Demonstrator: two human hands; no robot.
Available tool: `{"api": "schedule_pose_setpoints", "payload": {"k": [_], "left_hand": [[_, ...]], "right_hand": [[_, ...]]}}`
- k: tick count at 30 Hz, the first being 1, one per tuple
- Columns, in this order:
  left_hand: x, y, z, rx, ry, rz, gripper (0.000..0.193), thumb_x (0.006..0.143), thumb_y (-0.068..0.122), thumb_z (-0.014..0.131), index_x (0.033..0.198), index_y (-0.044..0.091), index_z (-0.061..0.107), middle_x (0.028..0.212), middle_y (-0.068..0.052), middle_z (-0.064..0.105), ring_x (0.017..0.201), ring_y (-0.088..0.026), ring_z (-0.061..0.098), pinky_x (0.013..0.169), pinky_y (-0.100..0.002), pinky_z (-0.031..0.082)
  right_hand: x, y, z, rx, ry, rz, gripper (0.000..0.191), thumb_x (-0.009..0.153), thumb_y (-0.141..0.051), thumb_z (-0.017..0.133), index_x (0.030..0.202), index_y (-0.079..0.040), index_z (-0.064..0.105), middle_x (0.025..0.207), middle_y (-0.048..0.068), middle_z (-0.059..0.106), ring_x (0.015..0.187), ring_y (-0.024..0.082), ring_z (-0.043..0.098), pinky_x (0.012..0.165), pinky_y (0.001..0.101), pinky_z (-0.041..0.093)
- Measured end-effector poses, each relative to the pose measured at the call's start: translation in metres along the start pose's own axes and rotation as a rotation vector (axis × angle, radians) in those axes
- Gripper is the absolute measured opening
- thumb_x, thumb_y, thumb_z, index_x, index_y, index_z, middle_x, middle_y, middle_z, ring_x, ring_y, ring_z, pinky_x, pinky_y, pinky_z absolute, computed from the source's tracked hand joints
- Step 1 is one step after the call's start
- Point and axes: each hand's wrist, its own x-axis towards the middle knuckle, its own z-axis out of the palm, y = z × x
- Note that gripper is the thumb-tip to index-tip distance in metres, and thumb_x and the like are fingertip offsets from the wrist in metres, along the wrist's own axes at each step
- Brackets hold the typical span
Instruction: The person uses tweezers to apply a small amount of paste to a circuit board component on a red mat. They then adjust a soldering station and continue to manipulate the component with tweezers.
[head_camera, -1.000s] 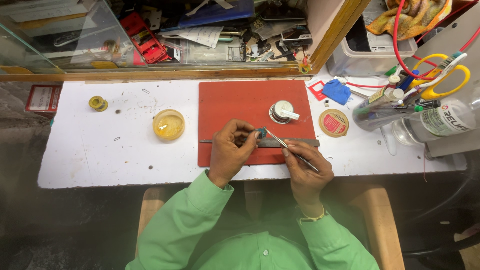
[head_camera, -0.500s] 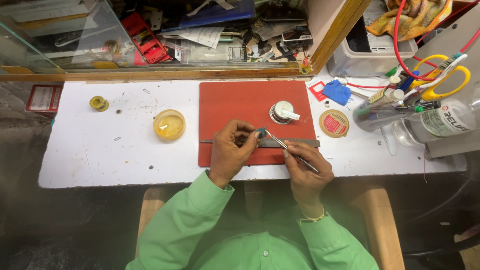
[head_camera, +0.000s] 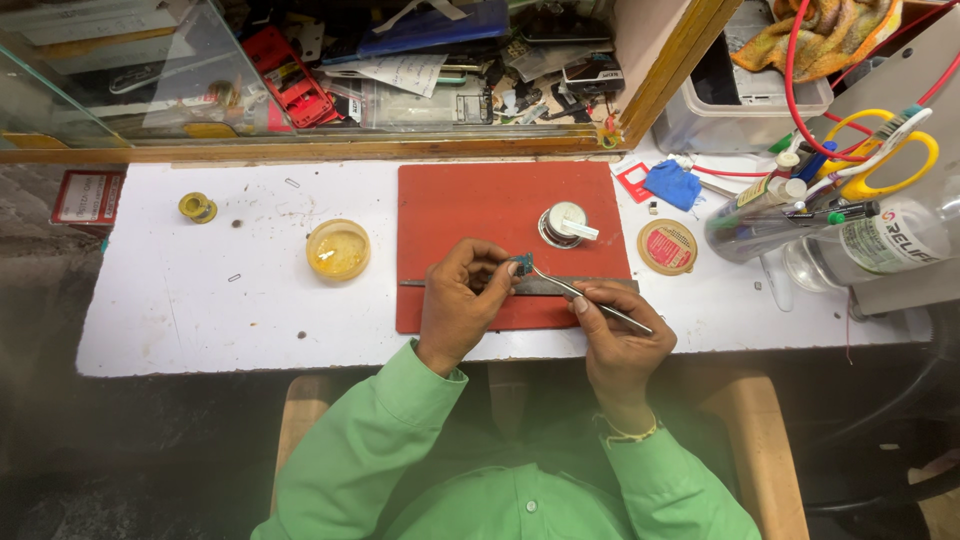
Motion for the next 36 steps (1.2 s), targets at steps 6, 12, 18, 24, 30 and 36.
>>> {"api": "schedule_pose_setpoints", "payload": {"k": [6,12,18,24,30,36], "left_hand": [[0.000,0.000,-0.001,0.014,-0.006,0.000,0.011,0.096,0.004,0.070,0.102,-0.002,0.063,0.089,-0.010,0.077,0.081,-0.012,0.076,0.071,-0.025,0.065],[0.000,0.000,-0.001,0.005,-0.013,0.020,0.010,0.097,0.004,0.069,0.102,-0.001,0.064,0.090,-0.009,0.077,0.083,-0.012,0.076,0.073,-0.025,0.065],[0.000,0.001,-0.002,0.047,-0.018,0.037,0.009,0.097,0.004,0.069,0.101,-0.001,0.065,0.088,-0.008,0.077,0.080,-0.011,0.076,0.070,-0.024,0.064],[0.001,0.003,0.000,0.051,-0.015,0.032,0.009,0.097,0.005,0.069,0.102,-0.002,0.065,0.088,-0.008,0.077,0.077,-0.010,0.074,0.068,-0.024,0.063],[0.003,0.004,0.004,0.067,0.004,0.003,0.012,0.097,0.006,0.068,0.105,-0.002,0.065,0.088,-0.009,0.077,0.075,-0.010,0.074,0.067,-0.024,0.063],[0.004,0.000,0.004,0.009,0.036,-0.018,0.015,0.099,0.010,0.068,0.108,-0.002,0.066,0.089,-0.008,0.076,0.079,-0.010,0.075,0.067,-0.024,0.063]], "right_hand": [[0.001,0.001,0.000,0.018,-0.007,0.016,0.013,0.092,0.013,0.070,0.105,0.011,0.067,0.111,0.019,0.068,0.096,0.023,0.073,0.088,0.0335,0.065],[0.003,0.003,0.000,0.044,-0.005,0.039,0.013,0.092,0.012,0.070,0.105,0.011,0.068,0.109,0.019,0.069,0.095,0.023,0.073,0.087,0.0341,0.065],[0.007,0.008,-0.004,0.187,0.030,0.128,0.014,0.093,0.012,0.070,0.107,0.011,0.067,0.105,0.021,0.072,0.090,0.023,0.073,0.085,0.0345,0.063],[0.008,0.010,-0.007,0.201,0.020,0.129,0.014,0.092,0.012,0.070,0.106,0.010,0.067,0.105,0.021,0.072,0.090,0.023,0.074,0.085,0.0350,0.063],[0.011,0.009,-0.010,0.277,0.030,0.085,0.013,0.095,0.012,0.068,0.107,0.009,0.064,0.109,0.021,0.070,0.092,0.024,0.073,0.087,0.0359,0.063],[0.014,0.008,-0.013,0.335,0.041,0.087,0.012,0.099,0.008,0.065,0.111,0.009,0.063,0.111,0.019,0.066,0.091,0.027,0.074,0.083,0.0353,0.063]]}}
